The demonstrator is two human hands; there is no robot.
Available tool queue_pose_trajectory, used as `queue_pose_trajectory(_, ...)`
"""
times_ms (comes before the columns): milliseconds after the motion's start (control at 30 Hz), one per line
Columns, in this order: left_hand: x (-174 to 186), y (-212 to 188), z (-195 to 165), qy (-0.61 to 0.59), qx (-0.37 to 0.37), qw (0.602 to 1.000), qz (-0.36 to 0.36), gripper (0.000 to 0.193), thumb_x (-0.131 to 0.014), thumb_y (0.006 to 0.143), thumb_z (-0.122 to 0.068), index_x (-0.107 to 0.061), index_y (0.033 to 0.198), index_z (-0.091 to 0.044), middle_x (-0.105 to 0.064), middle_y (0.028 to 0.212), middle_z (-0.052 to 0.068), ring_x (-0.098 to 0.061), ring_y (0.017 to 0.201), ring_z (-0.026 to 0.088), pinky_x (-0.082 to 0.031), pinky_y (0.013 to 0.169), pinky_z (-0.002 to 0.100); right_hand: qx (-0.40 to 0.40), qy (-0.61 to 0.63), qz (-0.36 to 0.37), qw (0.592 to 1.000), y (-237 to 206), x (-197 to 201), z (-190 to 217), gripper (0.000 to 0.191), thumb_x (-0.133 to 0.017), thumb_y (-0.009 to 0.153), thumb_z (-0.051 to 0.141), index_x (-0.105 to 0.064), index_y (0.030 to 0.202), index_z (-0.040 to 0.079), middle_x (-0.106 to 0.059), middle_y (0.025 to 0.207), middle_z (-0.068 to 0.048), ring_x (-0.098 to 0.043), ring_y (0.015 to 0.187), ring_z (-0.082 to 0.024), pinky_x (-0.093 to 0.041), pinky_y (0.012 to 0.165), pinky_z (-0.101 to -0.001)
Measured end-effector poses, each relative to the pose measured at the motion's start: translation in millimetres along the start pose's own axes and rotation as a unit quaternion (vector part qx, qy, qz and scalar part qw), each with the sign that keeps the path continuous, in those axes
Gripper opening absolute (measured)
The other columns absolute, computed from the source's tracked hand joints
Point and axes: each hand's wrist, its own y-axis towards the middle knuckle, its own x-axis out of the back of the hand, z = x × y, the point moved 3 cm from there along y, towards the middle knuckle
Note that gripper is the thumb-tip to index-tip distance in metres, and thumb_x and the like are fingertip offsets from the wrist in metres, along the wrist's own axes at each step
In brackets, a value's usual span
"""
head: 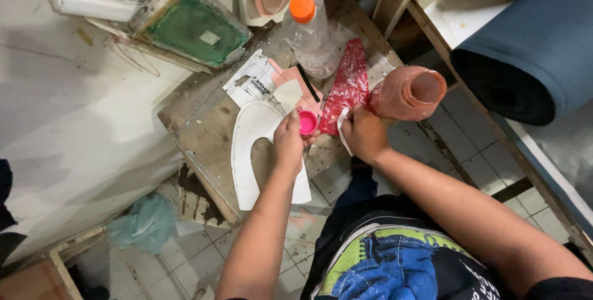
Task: The person wipes a large black sheet with white outlines using a small white cloth and a liquid from a small bottle. They repeatedly apply the liquid and wipe the surface, then briefly handle a larger pink bottle before resuming wiping.
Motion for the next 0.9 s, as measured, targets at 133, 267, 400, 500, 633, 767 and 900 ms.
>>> queue_pose_trajectory(133,18,-18,16,0.107,-0.008,0.994,-0.026,0.048,-0.047,0.108,-0.037,-0.065,0.13,0.002,-0.071,0.091,0.01,-0.067,0.066,0.013,-0.052,0.054,0.025,0.03,0.006,-0.003,1.0,3,2,4,0.015,-0.066,0.092,0.019,-0.069,0.097,0.005,-0.071,0.091,-0.021,-0.069,0.083,-0.041,-0.054,0.076,-0.0506)
queue_pose_trajectory(267,24,-33,24,0.18,-0.034,0.982,-0.048,0.046,-0.05,0.104,-0.036,-0.065,0.135,-0.006,-0.073,0.093,0.004,-0.068,0.066,0.011,-0.054,0.057,0.024,0.056,0.024,0.036,0.997,-1,7,8,0.013,-0.065,0.089,0.015,-0.073,0.097,0.009,-0.071,0.096,-0.02,-0.069,0.088,-0.038,-0.055,0.081,-0.0473)
queue_pose_trajectory(400,25,-47,19,0.03,-0.029,0.999,-0.027,0.045,-0.05,0.105,-0.034,-0.061,0.139,-0.006,-0.072,0.095,0.006,-0.064,0.065,0.011,-0.05,0.057,0.023,0.043,0.013,0.06,0.997,-4,8,8,0.017,-0.07,0.087,0.019,-0.07,0.099,0.006,-0.069,0.099,-0.019,-0.068,0.089,-0.038,-0.053,0.078,-0.0478)
queue_pose_trajectory(500,20,-62,10,-0.063,0.001,0.998,-0.015,0.043,-0.055,0.103,-0.029,-0.058,0.14,-0.006,-0.069,0.101,0.007,-0.065,0.069,0.013,-0.051,0.061,0.025,0.047,-0.009,0.076,0.996,-5,8,7,0.017,-0.07,0.089,0.02,-0.07,0.1,0.008,-0.07,0.1,-0.016,-0.068,0.094,-0.037,-0.053,0.08,-0.0479)
queue_pose_trajectory(633,-6,-86,-16,-0.158,-0.078,0.975,0.134,0.05,-0.069,0.096,-0.01,-0.05,0.142,-0.003,-0.063,0.118,0.005,-0.063,0.097,0.012,-0.053,0.086,0.028,0.11,-0.017,0.06,0.992,-6,11,11,0.015,-0.069,0.088,0.018,-0.067,0.098,0.007,-0.069,0.1,-0.017,-0.065,0.098,-0.038,-0.053,0.083,-0.0485)
queue_pose_trajectory(767,-40,-106,-45,-0.055,-0.176,0.967,0.173,0.065,-0.075,0.086,0.001,-0.047,0.144,-0.004,-0.061,0.129,0.005,-0.061,0.117,0.014,-0.05,0.104,0.03,0.092,-0.053,0.021,0.994,-3,18,15,0.02,-0.069,0.089,0.019,-0.063,0.101,0.004,-0.066,0.102,-0.021,-0.064,0.093,-0.041,-0.051,0.079,-0.0507)
queue_pose_trajectory(900,-61,-111,-64,0.123,-0.243,0.954,0.124,0.064,-0.079,0.086,-0.009,-0.05,0.143,-0.001,-0.067,0.125,0.011,-0.065,0.113,0.021,-0.054,0.1,0.035,-0.004,-0.038,0.104,0.994,-1,19,9,0.023,-0.067,0.092,0.024,-0.064,0.105,0.006,-0.07,0.098,-0.019,-0.067,0.094,-0.04,-0.051,0.081,-0.0509)
